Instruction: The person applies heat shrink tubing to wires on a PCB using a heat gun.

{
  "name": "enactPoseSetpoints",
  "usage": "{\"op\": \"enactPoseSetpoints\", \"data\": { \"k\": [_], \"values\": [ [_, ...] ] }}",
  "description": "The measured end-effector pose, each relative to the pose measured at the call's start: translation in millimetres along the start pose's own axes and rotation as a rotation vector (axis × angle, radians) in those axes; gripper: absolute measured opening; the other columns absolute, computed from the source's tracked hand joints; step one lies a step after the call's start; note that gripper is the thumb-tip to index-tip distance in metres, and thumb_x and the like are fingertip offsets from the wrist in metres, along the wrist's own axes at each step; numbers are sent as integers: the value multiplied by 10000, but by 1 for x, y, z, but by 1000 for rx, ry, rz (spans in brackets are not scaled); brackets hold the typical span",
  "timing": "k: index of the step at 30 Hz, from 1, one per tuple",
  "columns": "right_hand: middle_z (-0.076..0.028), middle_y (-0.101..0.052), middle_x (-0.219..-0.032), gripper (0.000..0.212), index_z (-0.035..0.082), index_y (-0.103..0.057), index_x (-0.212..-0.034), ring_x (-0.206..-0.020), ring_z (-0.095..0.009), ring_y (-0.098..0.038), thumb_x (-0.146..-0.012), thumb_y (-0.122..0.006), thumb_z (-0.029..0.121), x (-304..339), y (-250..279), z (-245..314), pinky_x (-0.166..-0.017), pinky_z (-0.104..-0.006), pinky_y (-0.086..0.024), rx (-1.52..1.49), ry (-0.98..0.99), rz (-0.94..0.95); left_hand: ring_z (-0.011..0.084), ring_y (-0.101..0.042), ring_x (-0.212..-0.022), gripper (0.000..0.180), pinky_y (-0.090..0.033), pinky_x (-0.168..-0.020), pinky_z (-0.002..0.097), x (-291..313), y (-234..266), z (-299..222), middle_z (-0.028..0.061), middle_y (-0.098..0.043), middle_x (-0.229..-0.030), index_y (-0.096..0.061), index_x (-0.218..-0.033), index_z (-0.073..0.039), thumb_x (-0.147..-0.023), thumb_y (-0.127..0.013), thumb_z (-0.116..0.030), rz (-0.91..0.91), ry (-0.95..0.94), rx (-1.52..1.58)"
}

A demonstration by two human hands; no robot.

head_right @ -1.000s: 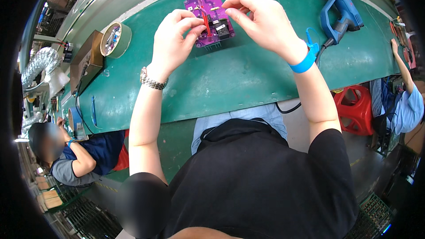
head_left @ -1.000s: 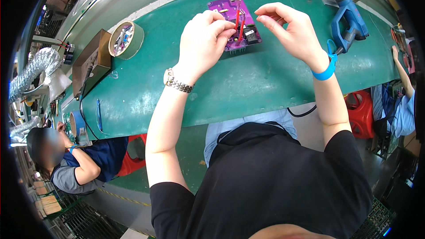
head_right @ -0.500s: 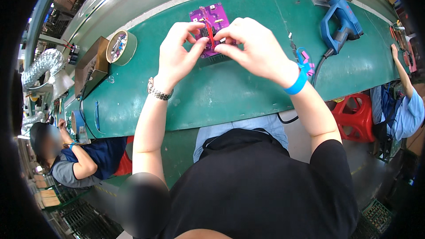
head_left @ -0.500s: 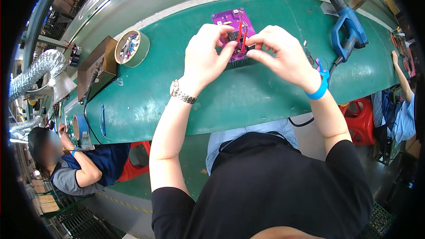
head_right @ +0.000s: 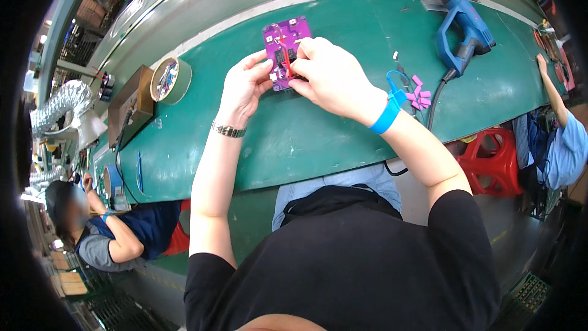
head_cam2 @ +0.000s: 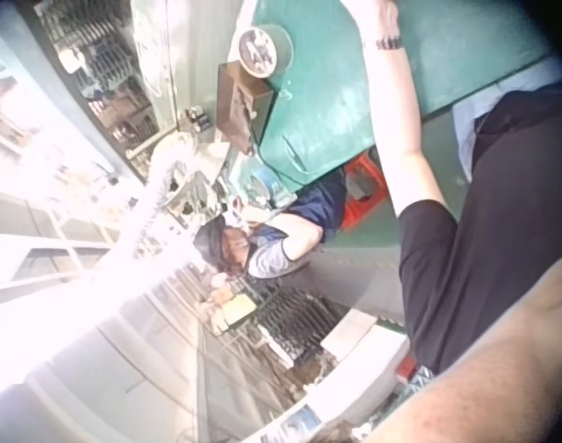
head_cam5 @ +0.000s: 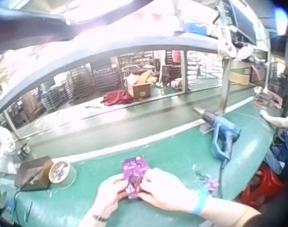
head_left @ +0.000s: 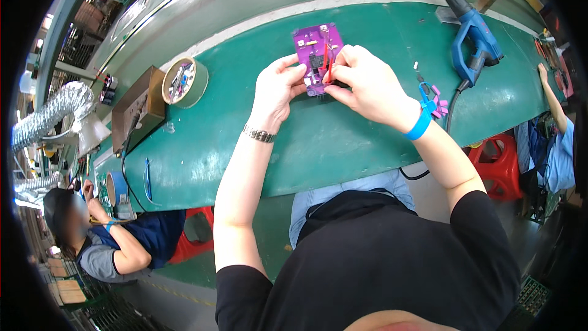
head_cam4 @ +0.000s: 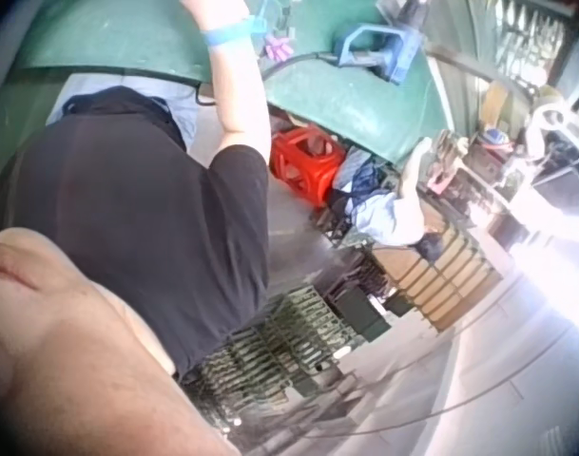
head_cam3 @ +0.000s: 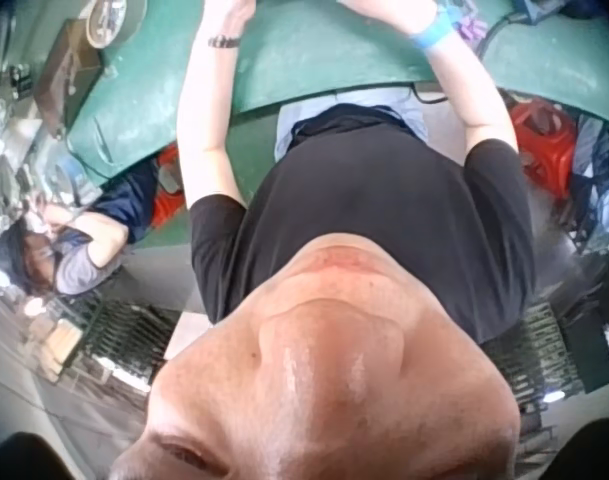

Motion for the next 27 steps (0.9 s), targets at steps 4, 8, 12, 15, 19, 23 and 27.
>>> {"op": "enactPoseSetpoints", "data": {
  "k": [4, 8, 12, 15, 19, 23, 27],
  "values": [
    [-81, -511, -867, 279, 76, -580, -966, -837, -244, -531, -732, -675, 193, 9, 33, -13, -706, -349, -462, -32, -106, -135, 148, -624, -771, 303, -523, -670, 251, -20, 3, 1, 88, -630, -939, -524, -1133, 25, -842, -569, -44, -40, -1, -46],
    [-78, -542, -883, 297, 90, -584, -1038, -782, -201, -561, -770, -664, 190, 35, 86, -62, -701, -318, -468, -5, -291, -352, 159, -617, -766, 298, -519, -672, 275, -44, 15, -6, 79, -626, -890, -511, -1131, 33, -842, -557, -22, -120, -8, 2],
    [-110, -579, -909, 385, -27, -572, -1064, -803, -159, -564, -795, -667, 232, 112, 136, -177, -733, -294, -462, 79, -631, -629, 151, -604, -769, 375, -521, -689, 279, -50, 13, -11, 103, -609, -935, -465, -1170, 63, -838, -590, -58, -111, -45, 20],
    [-100, -603, -826, 453, -91, -565, -1006, -738, -165, -581, -811, -643, 310, 194, 174, -260, -707, -264, -467, 306, -881, -736, 147, -598, -775, 465, -517, -689, 278, -46, 7, -30, 125, -584, -963, -403, -1221, 63, -844, -600, -126, -150, -168, -266],
    [4, -605, -764, 267, 115, -590, -876, -666, -84, -575, -816, -637, 370, 227, 127, -305, -611, -234, -457, -631, -1327, -564, 120, -581, -799, 394, -501, -661, 254, -18, 22, -61, 75, -585, -945, -476, -1186, -7, -833, -610, -117, -269, -456, -515],
    [8, -601, -752, 284, 110, -584, -931, -656, -106, -577, -801, -660, 350, 226, 130, -310, -614, -262, -476, -702, -1349, -498, 58, -528, -757, 219, -454, -649, 212, 11, -19, -75, 12, -581, -937, -603, -1051, -75, -832, -604, -83, -123, -782, -838],
    [-23, -602, -755, 279, 90, -570, -963, -671, -134, -593, -789, -680, 277, 205, 133, -309, -585, -283, -509, -908, -1244, -588, 110, -550, -669, 200, -468, -583, 239, 9, -35, -78, 41, -572, -864, -615, -995, -89, -795, -623, -88, -107, -857, -933]
  ]
}}
Point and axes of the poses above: each hand's wrist, its own x-axis away from the middle knuckle, its own y-axis out of the back of the hand, z = x × y, the point moved 8 cm from there along -x, towards the middle knuckle
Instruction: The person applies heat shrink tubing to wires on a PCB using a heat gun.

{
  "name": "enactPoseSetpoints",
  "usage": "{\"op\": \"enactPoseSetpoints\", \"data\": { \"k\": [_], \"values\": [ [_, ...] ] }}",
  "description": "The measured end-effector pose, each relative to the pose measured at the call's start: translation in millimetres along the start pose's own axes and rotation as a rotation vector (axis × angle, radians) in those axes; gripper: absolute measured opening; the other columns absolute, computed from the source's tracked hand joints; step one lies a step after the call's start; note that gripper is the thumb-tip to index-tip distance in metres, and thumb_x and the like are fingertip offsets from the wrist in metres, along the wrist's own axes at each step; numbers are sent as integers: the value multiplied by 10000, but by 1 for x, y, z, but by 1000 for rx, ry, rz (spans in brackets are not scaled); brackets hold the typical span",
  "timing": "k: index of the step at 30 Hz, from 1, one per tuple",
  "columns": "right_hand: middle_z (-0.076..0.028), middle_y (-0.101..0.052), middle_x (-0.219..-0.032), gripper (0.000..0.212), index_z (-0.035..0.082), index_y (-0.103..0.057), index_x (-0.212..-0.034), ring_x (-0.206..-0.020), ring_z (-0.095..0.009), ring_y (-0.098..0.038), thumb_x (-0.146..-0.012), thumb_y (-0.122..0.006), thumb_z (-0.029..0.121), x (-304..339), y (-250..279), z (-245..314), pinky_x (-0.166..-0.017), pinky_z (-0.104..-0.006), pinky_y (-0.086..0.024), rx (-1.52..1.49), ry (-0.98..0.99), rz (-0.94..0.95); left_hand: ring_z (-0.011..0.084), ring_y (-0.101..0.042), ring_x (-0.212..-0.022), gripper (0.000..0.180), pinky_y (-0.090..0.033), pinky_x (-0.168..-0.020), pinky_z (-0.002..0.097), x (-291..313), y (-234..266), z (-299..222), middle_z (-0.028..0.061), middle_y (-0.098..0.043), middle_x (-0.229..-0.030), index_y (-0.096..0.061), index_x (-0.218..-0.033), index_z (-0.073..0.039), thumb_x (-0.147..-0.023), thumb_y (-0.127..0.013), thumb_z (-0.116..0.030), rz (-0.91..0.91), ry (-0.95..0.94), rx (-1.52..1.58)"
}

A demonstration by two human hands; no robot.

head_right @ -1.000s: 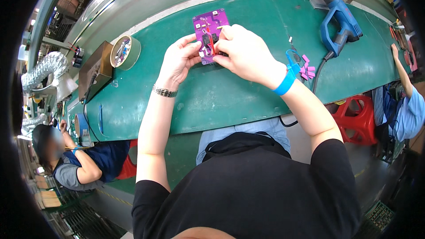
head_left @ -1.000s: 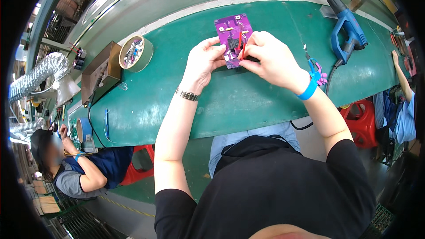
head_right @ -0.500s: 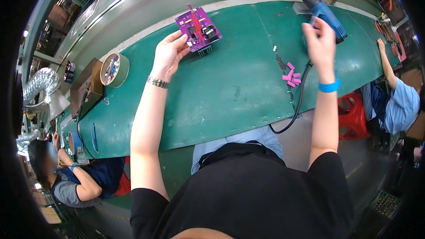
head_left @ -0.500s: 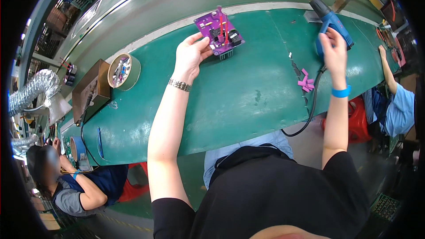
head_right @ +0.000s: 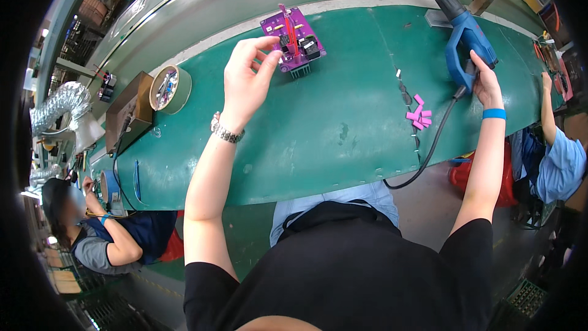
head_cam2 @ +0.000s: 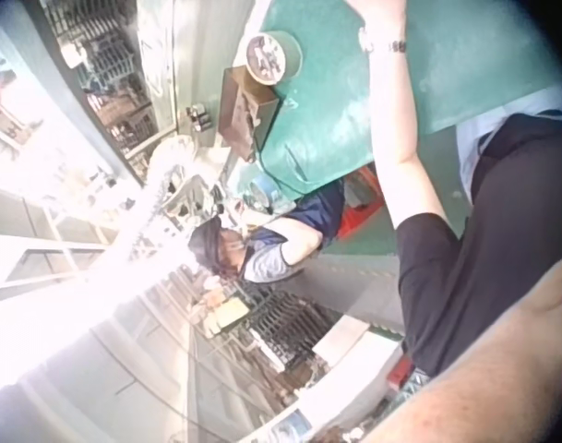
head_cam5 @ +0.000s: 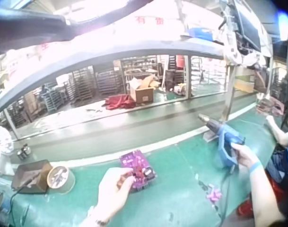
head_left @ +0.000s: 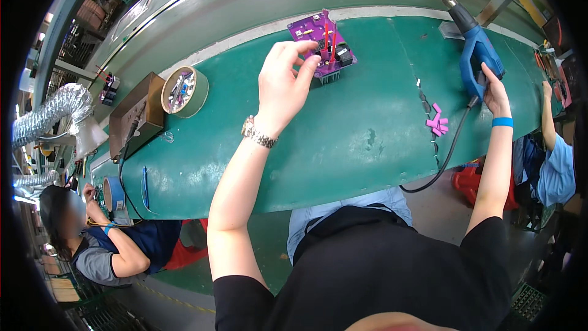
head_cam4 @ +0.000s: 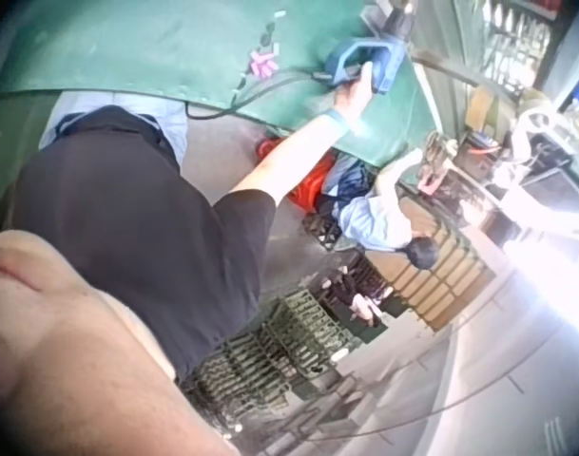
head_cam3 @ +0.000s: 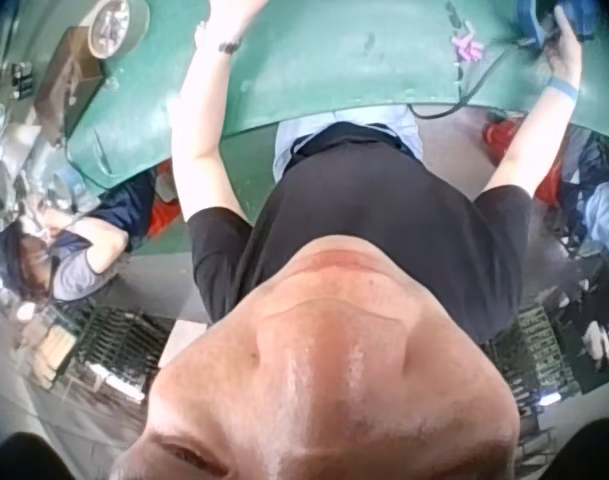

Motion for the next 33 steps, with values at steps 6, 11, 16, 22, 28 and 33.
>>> {"op": "enactPoseSetpoints", "data": {
  "k": [6, 11, 16, 22, 28, 33],
  "values": [
    [-71, -586, -739, 220, -16, -533, -913, -603, -137, -580, -833, -614, 172, -13, -5, 7, -558, -244, -511, -371, -38, 156, 79, -533, -732, 244, -454, -650, 219, 7, 15, 6, 24, -574, -924, -604, -1059, -89, -816, -608, -68, -7, 92, 6],
    [-74, -589, -782, 235, -35, -517, -1002, -646, -119, -569, -850, -586, 130, 9, -21, 25, -576, -222, -482, -213, 85, 203, 68, -539, -686, 234, -462, -583, 207, 30, 44, 39, 32, -578, -900, -607, -1032, -84, -801, -605, -41, -64, 136, 12],
    [-44, -523, -768, 417, -32, -453, -1137, -632, -99, -491, -808, -587, 185, 134, -58, 84, -578, -210, -388, 206, 388, 219, 50, -522, -759, 223, -473, -682, 198, 49, 75, 76, 9, -576, -902, -592, -1061, -46, -839, -587, -67, -121, 304, 106],
    [-63, -498, -673, 571, -58, -443, -1128, -553, -125, -478, -717, -665, 271, 219, -111, 87, -541, -234, -380, 404, 404, 381, 50, -541, -760, 236, -464, -666, 200, 70, 80, 104, 5, -585, -904, -586, -1082, -51, -849, -581, -89, -181, 546, 269],
    [-92, -523, -676, 602, -56, -454, -1133, -554, -149, -497, -680, -712, 245, 251, -120, 80, -544, -259, -406, 419, 386, 372, 64, -537, -723, 256, -423, -604, 188, 75, 91, 112, 19, -575, -897, -567, -1089, -16, -847, -573, -100, -261, 602, 419],
    [-95, -540, -695, 588, -61, -470, -1127, -587, -157, -511, -669, -727, 204, 258, -123, 79, -564, -264, -421, 427, 392, 317, 64, -539, -726, 257, -424, -610, 188, 77, 91, 112, 24, -582, -901, -556, -1097, -13, -854, -558, -95, -269, 607, 433]
  ]
}}
Point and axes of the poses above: each hand's wrist, its own x-axis away from the middle knuckle, its own y-axis out of the back of the hand, z = x × y, the point moved 8 cm from there along -x, towards the middle knuckle
